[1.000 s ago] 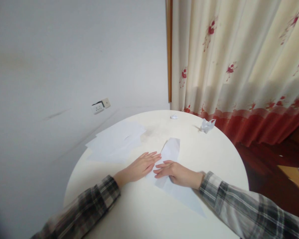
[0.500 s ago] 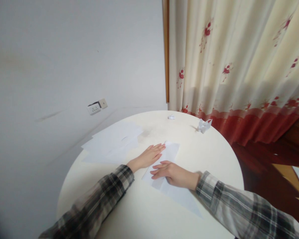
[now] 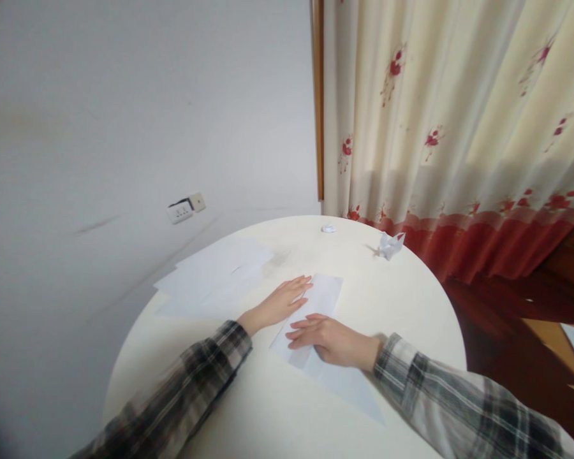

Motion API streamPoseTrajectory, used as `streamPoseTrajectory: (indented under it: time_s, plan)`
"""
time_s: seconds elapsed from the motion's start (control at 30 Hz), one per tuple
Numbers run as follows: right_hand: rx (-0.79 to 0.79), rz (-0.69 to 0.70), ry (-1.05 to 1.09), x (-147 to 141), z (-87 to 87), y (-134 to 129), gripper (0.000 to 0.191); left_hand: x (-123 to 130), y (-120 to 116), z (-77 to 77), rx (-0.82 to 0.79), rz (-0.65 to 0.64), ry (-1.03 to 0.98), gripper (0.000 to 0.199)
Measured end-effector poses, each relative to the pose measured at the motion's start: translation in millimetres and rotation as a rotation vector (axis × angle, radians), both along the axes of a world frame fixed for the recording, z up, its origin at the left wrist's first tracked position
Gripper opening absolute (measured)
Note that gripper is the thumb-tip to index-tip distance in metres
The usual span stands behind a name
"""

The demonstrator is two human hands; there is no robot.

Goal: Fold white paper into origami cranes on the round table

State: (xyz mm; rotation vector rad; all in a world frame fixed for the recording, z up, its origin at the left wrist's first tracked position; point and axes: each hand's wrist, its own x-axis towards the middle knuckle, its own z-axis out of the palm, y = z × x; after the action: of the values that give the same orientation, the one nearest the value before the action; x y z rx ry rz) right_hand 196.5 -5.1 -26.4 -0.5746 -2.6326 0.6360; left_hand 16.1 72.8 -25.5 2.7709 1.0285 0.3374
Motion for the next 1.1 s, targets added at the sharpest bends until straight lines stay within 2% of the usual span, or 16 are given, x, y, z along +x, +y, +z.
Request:
streamPoseTrajectory:
  time_s: [0.13, 0.3, 0.37, 0.43, 0.5, 0.53, 0.6, 0.67, 0.77, 0.83, 0.9, 0.97, 1.03, 1.1]
  plan:
    - [0.061, 0.008, 0.019, -6, 6.0, -5, 0.059, -17, -25, -2.1, -0.021, -0.064, -0.013, 0.039]
    - [0.074, -0.029, 0.105, 1, 18.0, 1, 0.05, -26, -34, -1.0, -0.088, -0.074, 0.015, 0.042]
    - [0.009, -0.139, 0.195, 14, 17.7, 10, 0.05, -30, -35, 2.2, -0.139, -0.1, 0.007, 0.043]
    - [-0.071, -0.337, 0.314, 29, 13.4, 23, 0.04, -35, -37, 6.3, -0.23, -0.156, -0.009, 0.041]
    - [-0.105, -0.562, 0.32, 45, 7.1, 34, 0.035, -40, -38, 10.7, -0.324, -0.218, -0.028, 0.041]
    - [-0.1, -0.606, 0.295, 52, 4.1, 39, 0.032, -42, -38, 12.6, -0.355, -0.238, -0.038, 0.042]
    - [-0.14, -0.503, 0.219, 62, 0.3, 45, 0.03, -44, -36, 15.1, -0.371, -0.256, -0.07, 0.044]
    - [-0.164, -0.392, 0.159, 66, 0.3, 45, 0.039, -45, -33, 15.0, -0.354, -0.265, -0.113, 0.046]
    - [-0.122, -0.295, 0.095, 61, 4.4, 39, 0.053, -44, -31, 10.2, -0.321, -0.274, -0.179, 0.044]
    - [-0.087, -0.23, 0.081, 53, 6.1, 34, 0.05, -41, -35, 6.1, -0.305, -0.248, -0.222, 0.041]
    - [-0.085, -0.197, 0.131, 44, 5.1, 29, 0.04, -38, -41, 3.8, -0.299, -0.185, -0.277, 0.039]
    - [-0.104, -0.23, 0.215, 37, 1.7, 26, 0.032, -36, -48, 5.0, -0.312, -0.121, -0.312, 0.035]
    - [-0.149, -0.33, 0.266, 33, -2.7, 24, 0.033, -35, -52, 10.3, -0.348, -0.101, -0.308, 0.029]
    - [-0.201, -0.447, 0.268, 31, -6.9, 24, 0.037, -37, -53, 18.9, -0.363, -0.104, -0.291, 0.033]
